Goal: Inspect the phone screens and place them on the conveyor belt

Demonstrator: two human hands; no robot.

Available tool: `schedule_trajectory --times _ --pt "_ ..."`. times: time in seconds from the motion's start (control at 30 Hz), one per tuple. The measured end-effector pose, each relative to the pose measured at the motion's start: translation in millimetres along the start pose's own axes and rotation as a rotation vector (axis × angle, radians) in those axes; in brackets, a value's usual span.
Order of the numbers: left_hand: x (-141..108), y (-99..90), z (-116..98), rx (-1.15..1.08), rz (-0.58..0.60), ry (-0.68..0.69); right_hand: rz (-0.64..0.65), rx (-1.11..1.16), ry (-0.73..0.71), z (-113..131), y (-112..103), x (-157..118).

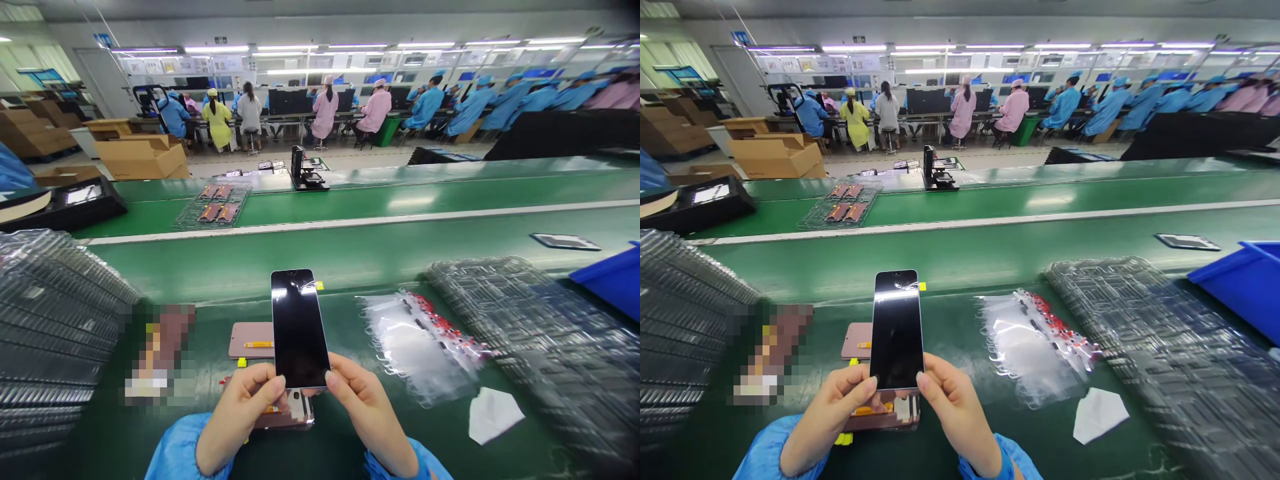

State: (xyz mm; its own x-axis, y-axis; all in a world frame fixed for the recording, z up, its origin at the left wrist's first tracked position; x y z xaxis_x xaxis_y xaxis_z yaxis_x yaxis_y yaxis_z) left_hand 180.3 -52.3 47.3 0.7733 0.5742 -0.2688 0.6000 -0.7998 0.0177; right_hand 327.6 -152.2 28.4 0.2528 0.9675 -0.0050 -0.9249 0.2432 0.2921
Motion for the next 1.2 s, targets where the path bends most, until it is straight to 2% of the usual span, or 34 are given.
schedule_trajectory --times 0.1,0.23,0.47,0.63,0.73,0.8,0.87,0.93,1.0,1.1,1.2 --pt "-1 1.8 4 -0.144 0.043 -0.054 -0.016 0.035 0.010 -6 -1 2" --pt "-4 1.2 7 -0.295 0.028 -0.106 -0.018 0.053 0.014 -10 -3 3" --pt "-4 0.8 2 -0.183 0.013 -0.089 -0.033 0.072 0.076 -15 -3 2" --pt "-1 -1.1 10 -0.123 -0.009 -0.082 -0.041 0.055 0.115 -14 -4 3" --pt "1 -2.1 10 -0.081 0.056 -0.093 -0.056 0.036 0.124 -12 -7 4" --pt "6 -5.2 1 -0.103 0.122 -0.079 -0.048 0.029 0.136 -12 -9 4" --pt "15 -16.1 -11 -0.192 0.123 -0.041 0.008 0.040 0.152 -15 -7 5" --pt "27 -36.1 -20 -0.282 0.043 -0.048 0.093 0.063 0.191 -21 -1 5" --pt "42 -59.5 -22 -0.293 -0.031 -0.111 0.137 0.083 0.254 -32 4 8" --pt "75 -95.1 -21 -0.247 -0.099 -0.147 0.012 0.094 0.289 -50 -1 17" --pt "115 -132.6 -19 -0.200 -0.271 -0.109 -0.169 0.031 0.202 -63 -15 28"
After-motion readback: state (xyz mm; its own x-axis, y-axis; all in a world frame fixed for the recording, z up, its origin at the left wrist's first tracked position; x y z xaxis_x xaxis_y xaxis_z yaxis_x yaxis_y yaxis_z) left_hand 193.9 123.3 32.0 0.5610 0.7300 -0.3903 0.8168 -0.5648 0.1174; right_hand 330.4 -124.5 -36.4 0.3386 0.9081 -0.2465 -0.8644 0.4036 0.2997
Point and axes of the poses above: each hand's wrist, its own x-axis towards the middle knuckle, its own y-axis out of the palm, z = x × y, the point moved 5 cm from there along x, towards the middle knuckle
